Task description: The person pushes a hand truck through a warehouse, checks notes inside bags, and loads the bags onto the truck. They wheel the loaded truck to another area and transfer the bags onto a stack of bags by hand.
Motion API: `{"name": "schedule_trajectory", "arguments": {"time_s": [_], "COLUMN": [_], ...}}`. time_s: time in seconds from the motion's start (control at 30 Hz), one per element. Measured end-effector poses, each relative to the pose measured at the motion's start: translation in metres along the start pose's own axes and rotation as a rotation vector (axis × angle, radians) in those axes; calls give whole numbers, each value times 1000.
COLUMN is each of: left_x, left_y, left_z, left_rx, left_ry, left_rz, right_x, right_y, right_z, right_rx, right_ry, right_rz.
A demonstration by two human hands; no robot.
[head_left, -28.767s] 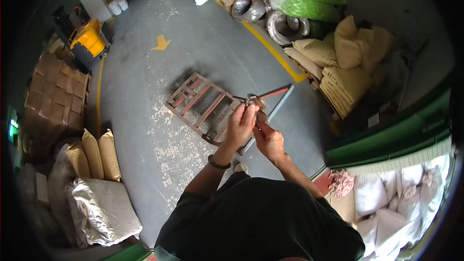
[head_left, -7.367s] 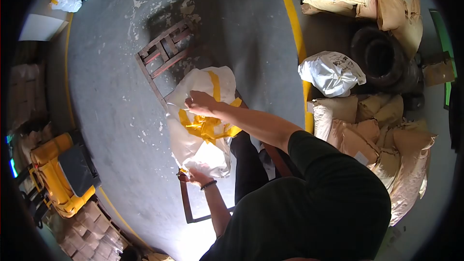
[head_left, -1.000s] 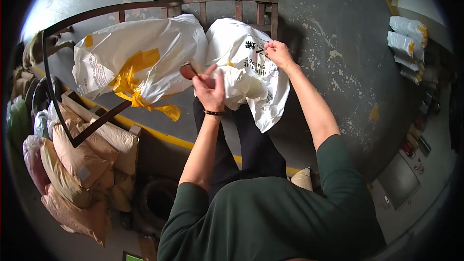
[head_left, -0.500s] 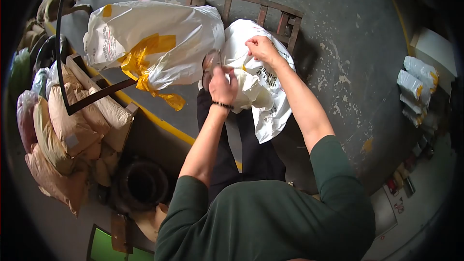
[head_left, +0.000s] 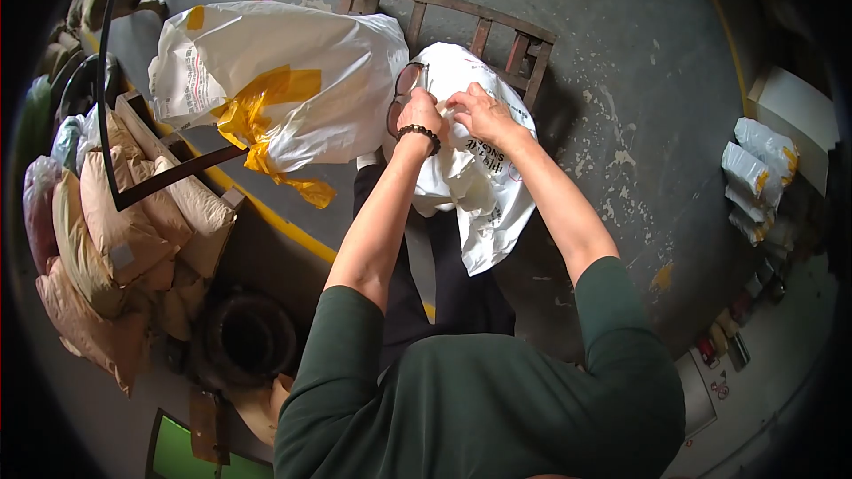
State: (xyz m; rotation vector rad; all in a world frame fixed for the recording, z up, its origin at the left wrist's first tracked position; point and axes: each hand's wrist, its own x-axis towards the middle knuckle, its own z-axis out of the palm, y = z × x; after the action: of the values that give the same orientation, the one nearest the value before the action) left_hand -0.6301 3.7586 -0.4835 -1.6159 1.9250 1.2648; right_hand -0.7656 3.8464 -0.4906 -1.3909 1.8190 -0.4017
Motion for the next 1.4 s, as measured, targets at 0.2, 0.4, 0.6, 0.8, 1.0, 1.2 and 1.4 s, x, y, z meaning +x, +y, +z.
{"name": "schedule_trajectory", "arguments": {"time_s": [0.2,0.4,0.6,0.8,1.0,1.2,1.4], "left_x": [2,1,-6,-49,-137,-211,-239], "left_y": [5,-9,-9,-22,-17,-77,-103], "left_z": [-16,5,13,-39,-40,-27,-8], "left_rx": [-10,-47,-19,53,-353,-989,-1012], "left_ry": [-23,229,337,614,771,707,696], "left_rz": [-105,60,83,136,269,45,-89], "right_x": [2,-6,-9,-13,-17,-90,-128], "right_y": [10,11,13,22,-13,-43,-45], "right_z": [9,13,12,13,-8,-4,26], "right_rx": [-134,-136,-188,-197,434,754,78], "right_ry": [187,317,298,294,239,63,104], "right_rz": [-221,-246,-200,-123,91,188,142]}}
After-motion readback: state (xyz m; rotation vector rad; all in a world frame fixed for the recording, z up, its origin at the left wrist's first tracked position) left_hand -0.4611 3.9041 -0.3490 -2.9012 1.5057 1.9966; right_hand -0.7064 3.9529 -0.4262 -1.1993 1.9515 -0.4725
